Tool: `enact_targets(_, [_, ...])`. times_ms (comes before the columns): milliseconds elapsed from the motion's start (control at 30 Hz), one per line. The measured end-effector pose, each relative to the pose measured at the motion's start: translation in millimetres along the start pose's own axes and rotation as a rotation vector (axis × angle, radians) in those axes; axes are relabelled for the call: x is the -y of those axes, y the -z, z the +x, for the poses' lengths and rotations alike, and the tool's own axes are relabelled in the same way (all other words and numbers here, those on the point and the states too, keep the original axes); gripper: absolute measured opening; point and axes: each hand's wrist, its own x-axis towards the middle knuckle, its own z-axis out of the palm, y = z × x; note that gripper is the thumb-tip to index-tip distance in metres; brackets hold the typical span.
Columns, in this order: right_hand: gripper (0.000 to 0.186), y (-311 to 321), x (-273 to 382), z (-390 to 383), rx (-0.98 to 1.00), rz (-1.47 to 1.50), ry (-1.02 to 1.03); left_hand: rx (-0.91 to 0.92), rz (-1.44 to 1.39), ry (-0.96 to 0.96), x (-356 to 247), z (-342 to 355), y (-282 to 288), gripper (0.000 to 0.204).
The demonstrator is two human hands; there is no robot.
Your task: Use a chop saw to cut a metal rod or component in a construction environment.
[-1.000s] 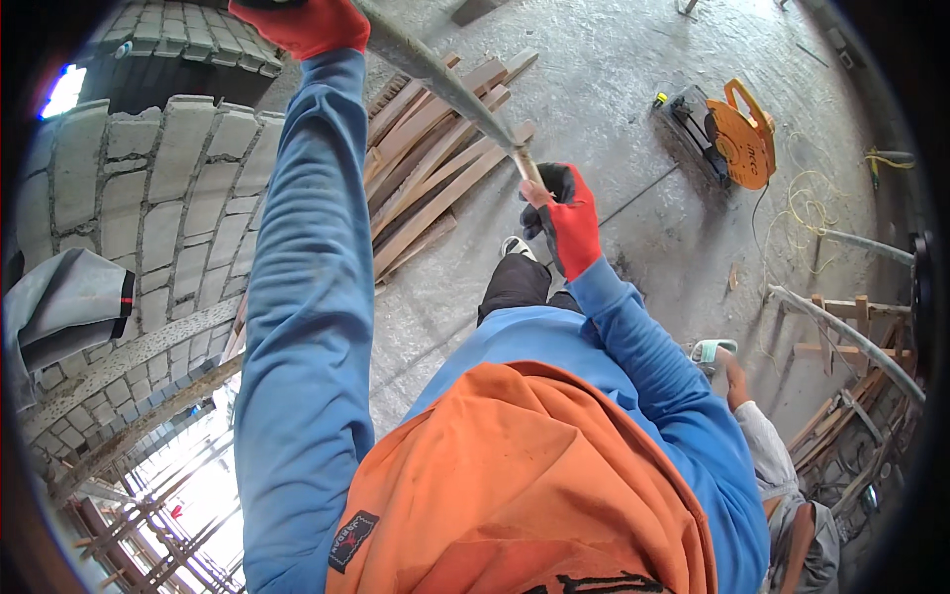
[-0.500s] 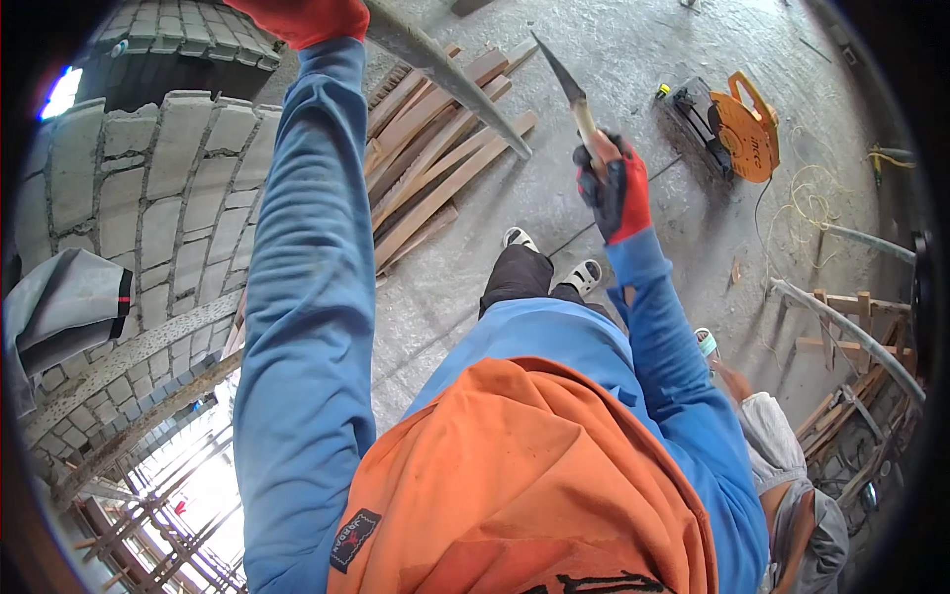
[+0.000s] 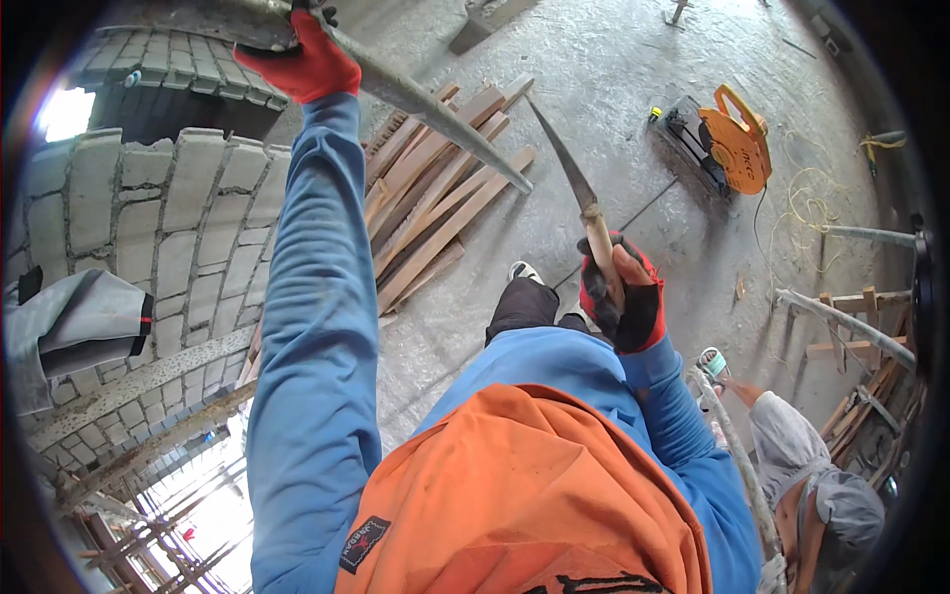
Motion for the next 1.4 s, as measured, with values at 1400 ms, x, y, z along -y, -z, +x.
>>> enact_targets(1400, [0.022,-66,-48,110,-0.003,-0.75,0.628,0.209,1.074,1.024,-134,-381,406,0.022])
